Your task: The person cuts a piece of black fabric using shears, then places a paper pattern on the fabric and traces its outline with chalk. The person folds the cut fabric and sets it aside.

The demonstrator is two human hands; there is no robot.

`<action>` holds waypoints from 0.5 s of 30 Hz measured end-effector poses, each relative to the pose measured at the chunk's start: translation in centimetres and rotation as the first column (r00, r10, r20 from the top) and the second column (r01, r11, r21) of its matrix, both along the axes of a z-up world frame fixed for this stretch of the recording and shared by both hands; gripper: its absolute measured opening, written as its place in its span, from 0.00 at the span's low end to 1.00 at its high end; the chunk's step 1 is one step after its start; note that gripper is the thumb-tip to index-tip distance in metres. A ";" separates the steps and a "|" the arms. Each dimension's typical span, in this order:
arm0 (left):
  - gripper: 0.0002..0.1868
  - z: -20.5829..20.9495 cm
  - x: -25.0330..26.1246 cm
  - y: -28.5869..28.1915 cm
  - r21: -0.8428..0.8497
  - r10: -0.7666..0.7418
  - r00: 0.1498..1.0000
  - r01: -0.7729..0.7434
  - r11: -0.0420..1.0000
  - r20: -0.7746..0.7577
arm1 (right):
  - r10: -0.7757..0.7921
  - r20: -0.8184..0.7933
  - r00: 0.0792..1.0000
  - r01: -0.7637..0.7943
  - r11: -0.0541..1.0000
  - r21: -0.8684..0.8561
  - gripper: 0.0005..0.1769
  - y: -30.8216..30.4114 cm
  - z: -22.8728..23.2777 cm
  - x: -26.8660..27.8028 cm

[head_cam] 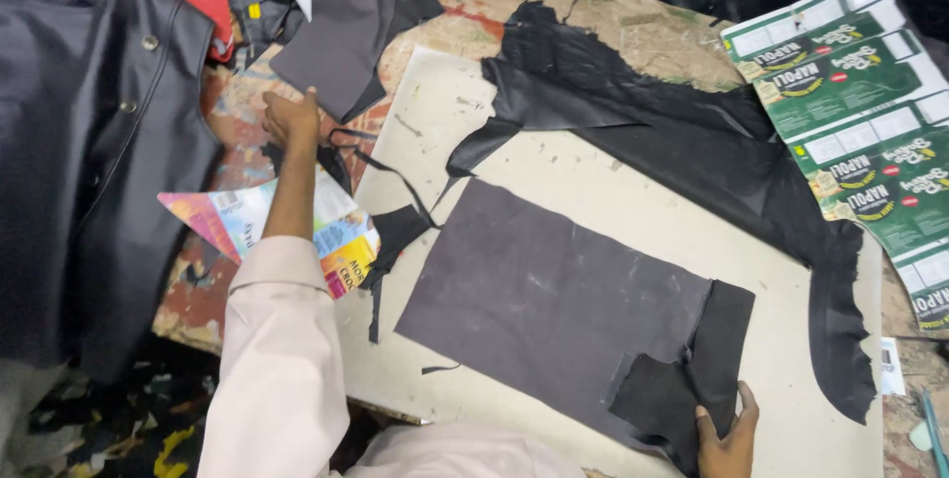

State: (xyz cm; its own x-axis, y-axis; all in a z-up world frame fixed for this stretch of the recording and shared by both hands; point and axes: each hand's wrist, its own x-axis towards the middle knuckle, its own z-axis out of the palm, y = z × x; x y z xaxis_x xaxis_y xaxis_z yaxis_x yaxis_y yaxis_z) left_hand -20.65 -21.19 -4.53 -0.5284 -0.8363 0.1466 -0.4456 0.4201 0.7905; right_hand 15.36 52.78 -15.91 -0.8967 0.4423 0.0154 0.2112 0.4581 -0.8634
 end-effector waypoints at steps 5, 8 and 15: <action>0.30 -0.3 -5.5 0.2 0.185 0.203 0.978 -0.206 0.961 0.040 | -0.069 -0.011 0.998 0.066 0.977 -0.202 0.45 -2.7 1.9 1.0; 0.20 0.2 -6.4 0.4 0.433 0.164 0.956 -0.044 0.901 -0.244 | -0.087 -0.040 0.995 0.076 0.973 -0.218 0.42 -4.4 3.9 1.3; 0.08 16.3 -9.4 2.3 0.160 -0.335 0.362 0.850 0.502 -0.870 | -0.058 -0.082 0.995 0.033 0.960 -0.277 0.42 -6.0 6.8 1.1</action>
State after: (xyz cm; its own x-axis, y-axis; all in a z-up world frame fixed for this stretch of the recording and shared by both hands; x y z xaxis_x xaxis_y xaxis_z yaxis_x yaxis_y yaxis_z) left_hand -30.00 -18.92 11.82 -0.8455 -0.3603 0.3941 0.4990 -0.2701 0.8234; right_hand 16.50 46.82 -9.09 -0.8762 0.4807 -0.0344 0.1433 0.1919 -0.9709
